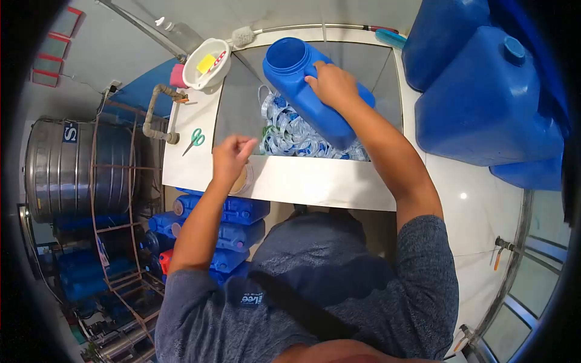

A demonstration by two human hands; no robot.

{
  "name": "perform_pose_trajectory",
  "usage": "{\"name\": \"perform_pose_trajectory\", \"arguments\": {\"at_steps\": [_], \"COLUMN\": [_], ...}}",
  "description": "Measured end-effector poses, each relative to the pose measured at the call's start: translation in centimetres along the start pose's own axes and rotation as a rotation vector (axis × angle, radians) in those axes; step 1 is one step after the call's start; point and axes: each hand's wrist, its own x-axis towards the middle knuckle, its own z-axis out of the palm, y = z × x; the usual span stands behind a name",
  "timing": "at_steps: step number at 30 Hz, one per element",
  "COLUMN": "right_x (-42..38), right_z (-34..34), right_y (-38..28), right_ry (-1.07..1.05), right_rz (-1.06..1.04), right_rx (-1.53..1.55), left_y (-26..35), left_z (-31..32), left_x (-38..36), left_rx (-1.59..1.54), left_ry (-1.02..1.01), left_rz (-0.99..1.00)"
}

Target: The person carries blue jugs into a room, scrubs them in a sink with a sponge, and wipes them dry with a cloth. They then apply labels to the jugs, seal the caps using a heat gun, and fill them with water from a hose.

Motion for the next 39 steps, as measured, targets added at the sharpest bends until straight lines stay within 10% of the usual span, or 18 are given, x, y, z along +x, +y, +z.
{"name": "perform_pose_trajectory", "arguments": {"at_steps": [7, 11, 15, 22, 27, 36, 39], "right_x": [10.2, 13.8, 16.8, 21.8, 25.7, 31.4, 32.5], "right_z": [2.5, -4.1, -1.2, 9.6, 16.8, 25.1, 26.5], "right_y": [2.8, 3.1, -0.8, -17.9, -25.8, -28.9, -28.7], "right_ry": [0.040, 0.087, -0.031, -0.059, -0.179, -0.302, -0.239], "right_rz": [-0.157, 0.332, 0.293, -0.322, -0.393, -0.110, -0.005], "right_rx": [0.384, 0.684, 0.783, 0.012, -0.233, -0.410, -0.412], "left_y": [3.7, 6.9, 5.9, 3.5, 1.7, -1.8, -2.3], "left_z": [6.9, 4.8, 4.7, 6.3, 7.2, 10.6, 8.9], "left_x": [14.4, 13.4, 11.9, 11.6, 10.5, 10.3, 10.7], "left_rx": [-0.016, 0.011, 0.054, 0.154, -0.213, -1.266, -1.190], "left_ry": [0.210, 0.109, 0.032, -0.195, 0.407, -0.214, -0.152], "left_rz": [0.134, 0.048, 0.233, 0.417, 0.851, 0.333, 0.380]}}
